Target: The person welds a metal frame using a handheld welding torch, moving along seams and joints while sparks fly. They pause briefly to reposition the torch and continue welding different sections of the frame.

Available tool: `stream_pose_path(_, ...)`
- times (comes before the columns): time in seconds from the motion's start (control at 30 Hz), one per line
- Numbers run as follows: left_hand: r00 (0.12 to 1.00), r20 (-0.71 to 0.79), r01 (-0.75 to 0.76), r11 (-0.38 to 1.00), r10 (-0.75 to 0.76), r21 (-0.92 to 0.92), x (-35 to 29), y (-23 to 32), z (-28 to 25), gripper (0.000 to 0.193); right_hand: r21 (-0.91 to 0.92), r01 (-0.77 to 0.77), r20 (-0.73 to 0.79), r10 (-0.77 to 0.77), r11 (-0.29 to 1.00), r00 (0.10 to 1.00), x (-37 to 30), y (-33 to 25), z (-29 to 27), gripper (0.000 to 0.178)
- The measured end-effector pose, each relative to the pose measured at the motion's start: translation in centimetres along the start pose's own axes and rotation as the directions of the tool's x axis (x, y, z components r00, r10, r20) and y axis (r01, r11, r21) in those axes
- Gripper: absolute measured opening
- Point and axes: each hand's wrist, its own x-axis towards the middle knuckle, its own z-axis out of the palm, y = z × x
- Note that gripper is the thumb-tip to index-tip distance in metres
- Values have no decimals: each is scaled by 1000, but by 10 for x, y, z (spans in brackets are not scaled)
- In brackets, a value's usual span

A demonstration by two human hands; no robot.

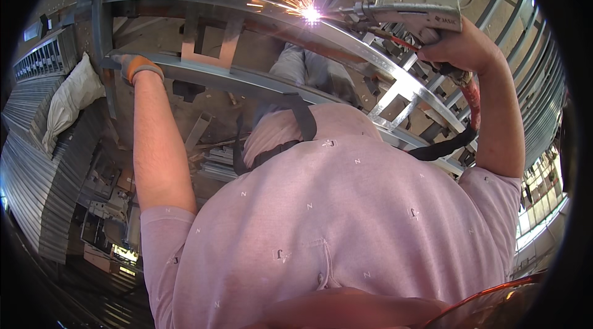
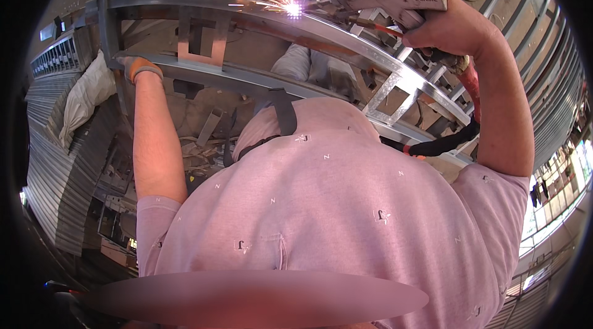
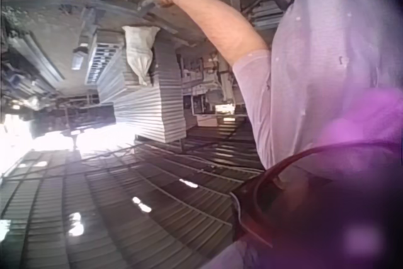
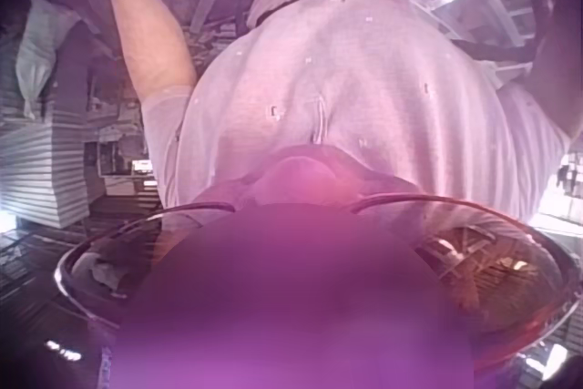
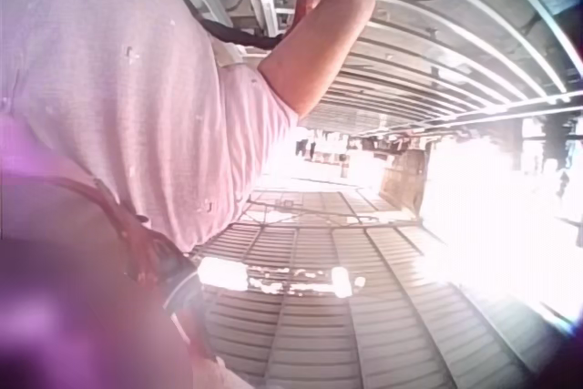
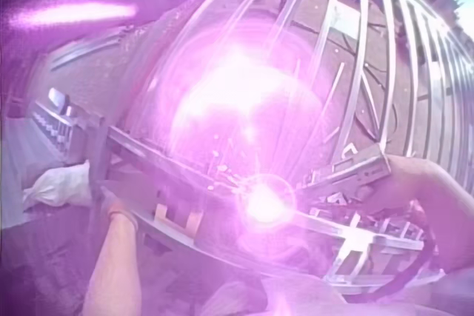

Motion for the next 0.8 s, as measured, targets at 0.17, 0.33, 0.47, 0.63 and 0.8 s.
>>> stream_pose_path(0.17, 859, 481, 198, -754, -174, -626, -41, 9, -43, 56, -17, -10, -33, 10, 1000, 999, -5, -2, -3, 58)
stream_pose_path(0.33, 805, 528, 166, -752, -269, -638, -23, 5, -22, 60, 117, 40, -14, -39, 992, 999, -6, 7, -9, 62)
stream_pose_path(0.47, 796, 562, 192, -785, -227, -589, -22, 8, -21, 59, 110, -28, 39, 24, 994, 999, -10, -2, -13, 61)
stream_pose_path(0.63, 817, 533, 192, -770, -217, -608, -34, 6, -37, 57, 117, -56, 50, 51, 992, 997, -9, -4, -9, 56)
stream_pose_path(0.8, 872, 458, 215, -703, -175, -678, 12, 9, 15, 57, 113, -70, 63, 63, 991, 996, -8, -3, -9, 57)
